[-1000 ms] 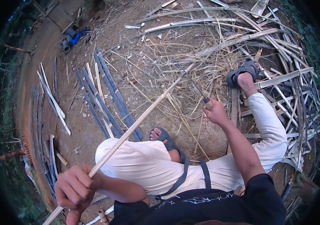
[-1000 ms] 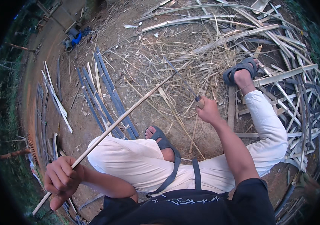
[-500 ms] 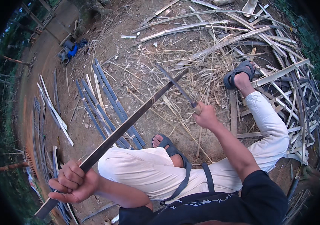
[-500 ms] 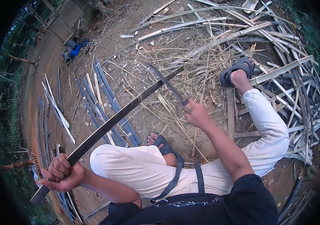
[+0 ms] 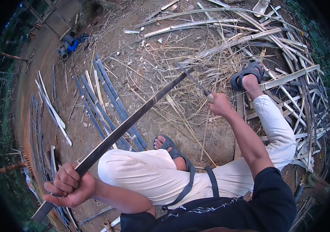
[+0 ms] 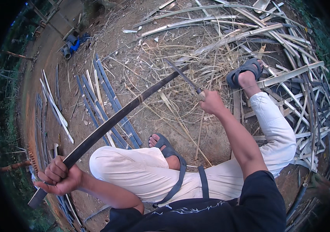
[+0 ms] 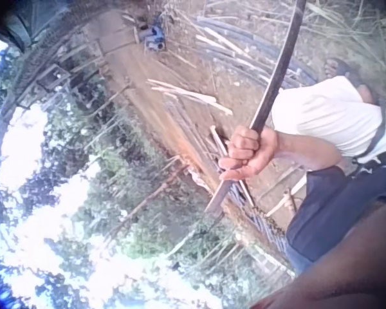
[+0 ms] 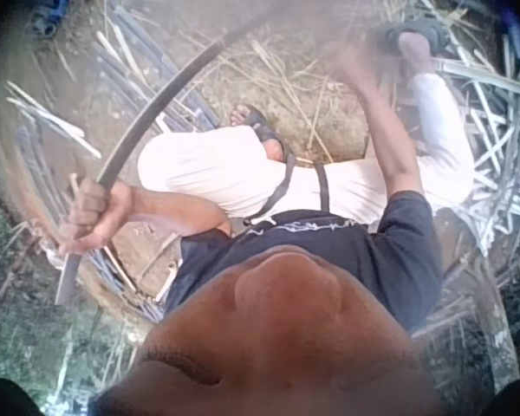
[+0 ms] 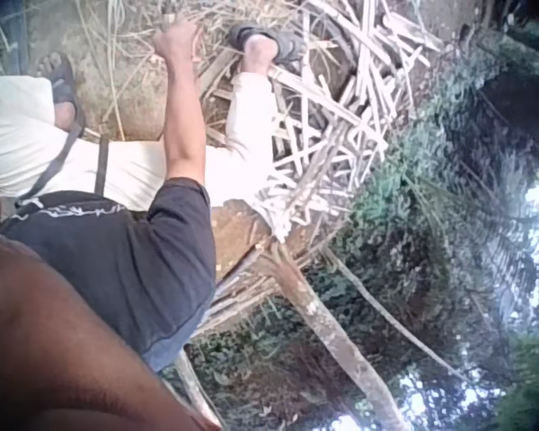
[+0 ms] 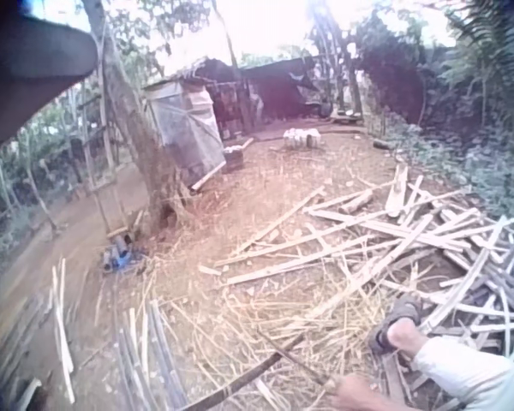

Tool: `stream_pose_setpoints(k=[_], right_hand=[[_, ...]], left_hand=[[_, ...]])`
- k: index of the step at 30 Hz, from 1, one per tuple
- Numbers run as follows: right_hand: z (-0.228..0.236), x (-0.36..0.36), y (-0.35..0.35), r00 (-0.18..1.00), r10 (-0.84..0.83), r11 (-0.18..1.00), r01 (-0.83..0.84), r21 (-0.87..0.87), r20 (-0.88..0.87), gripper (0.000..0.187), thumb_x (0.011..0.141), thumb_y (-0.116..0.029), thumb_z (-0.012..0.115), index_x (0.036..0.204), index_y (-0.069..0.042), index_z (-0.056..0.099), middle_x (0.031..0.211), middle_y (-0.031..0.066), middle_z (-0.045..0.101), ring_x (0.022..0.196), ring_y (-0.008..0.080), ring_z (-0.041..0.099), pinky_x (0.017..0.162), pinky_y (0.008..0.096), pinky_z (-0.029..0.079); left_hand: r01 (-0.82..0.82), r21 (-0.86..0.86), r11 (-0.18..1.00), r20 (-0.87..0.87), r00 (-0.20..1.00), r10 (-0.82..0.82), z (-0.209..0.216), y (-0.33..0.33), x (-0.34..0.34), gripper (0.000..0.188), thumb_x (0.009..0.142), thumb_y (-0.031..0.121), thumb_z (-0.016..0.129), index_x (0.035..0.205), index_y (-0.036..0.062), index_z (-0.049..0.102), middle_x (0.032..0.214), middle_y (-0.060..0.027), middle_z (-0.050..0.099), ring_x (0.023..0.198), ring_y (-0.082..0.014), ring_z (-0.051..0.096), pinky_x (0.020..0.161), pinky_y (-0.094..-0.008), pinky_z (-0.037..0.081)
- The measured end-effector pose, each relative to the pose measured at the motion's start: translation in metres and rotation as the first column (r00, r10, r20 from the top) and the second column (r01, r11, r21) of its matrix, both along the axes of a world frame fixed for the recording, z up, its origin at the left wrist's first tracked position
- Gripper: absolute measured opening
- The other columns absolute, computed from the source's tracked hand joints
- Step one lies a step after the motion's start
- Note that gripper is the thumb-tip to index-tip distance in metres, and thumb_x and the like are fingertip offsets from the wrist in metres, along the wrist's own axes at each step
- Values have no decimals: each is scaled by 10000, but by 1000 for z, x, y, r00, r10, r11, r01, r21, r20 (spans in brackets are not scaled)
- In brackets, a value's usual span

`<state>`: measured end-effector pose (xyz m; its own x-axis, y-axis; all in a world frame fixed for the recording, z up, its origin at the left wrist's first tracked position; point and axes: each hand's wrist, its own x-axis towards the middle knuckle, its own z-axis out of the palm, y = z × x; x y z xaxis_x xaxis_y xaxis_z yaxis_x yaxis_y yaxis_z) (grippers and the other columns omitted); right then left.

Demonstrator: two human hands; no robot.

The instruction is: The person shapes and smooths narrow wood strips using a large blade by hand, holding the wood on their lap and repeatedly drawing the blade along the edges to shave off material.

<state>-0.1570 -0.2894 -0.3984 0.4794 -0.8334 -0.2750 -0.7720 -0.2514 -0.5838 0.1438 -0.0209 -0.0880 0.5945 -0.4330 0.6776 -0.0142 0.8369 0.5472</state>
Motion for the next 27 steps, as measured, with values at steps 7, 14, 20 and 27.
stream_pose_setpoints(k=[7,14,20,27], right_hand=[[-61,-33,-39,959,-279,935,285,211,-58,325,740,-169,733,1015,-13,656,887,237,698,866,412,678,784,461,539],[-44,-18,1,985,-162,987,163,11,-60,332,747,-199,744,1009,-11,661,888,244,695,887,402,688,811,481,537],[69,20,122,931,12,995,-47,89,364,296,757,-154,719,989,-15,601,857,221,685,749,408,685,653,460,556],[130,62,197,738,352,928,-194,-318,576,314,699,-128,748,974,-36,626,768,146,655,694,335,672,627,436,525]], left_hand=[[-134,67,989,-38,990,136,2,-7,-3,483,1016,414,515,654,194,283,503,71,183,427,-58,116,452,-253,122],[-523,25,852,-211,830,516,-15,-10,-2,676,880,771,356,723,114,372,616,-5,304,489,-120,250,446,-287,173],[-617,121,777,-258,737,625,-16,-1,-5,636,942,696,303,714,109,393,617,-13,324,504,-127,280,457,-283,214],[-586,84,806,-306,754,581,-15,-6,-15,747,913,815,229,739,114,417,621,-4,325,508,-131,277,476,-285,237]])
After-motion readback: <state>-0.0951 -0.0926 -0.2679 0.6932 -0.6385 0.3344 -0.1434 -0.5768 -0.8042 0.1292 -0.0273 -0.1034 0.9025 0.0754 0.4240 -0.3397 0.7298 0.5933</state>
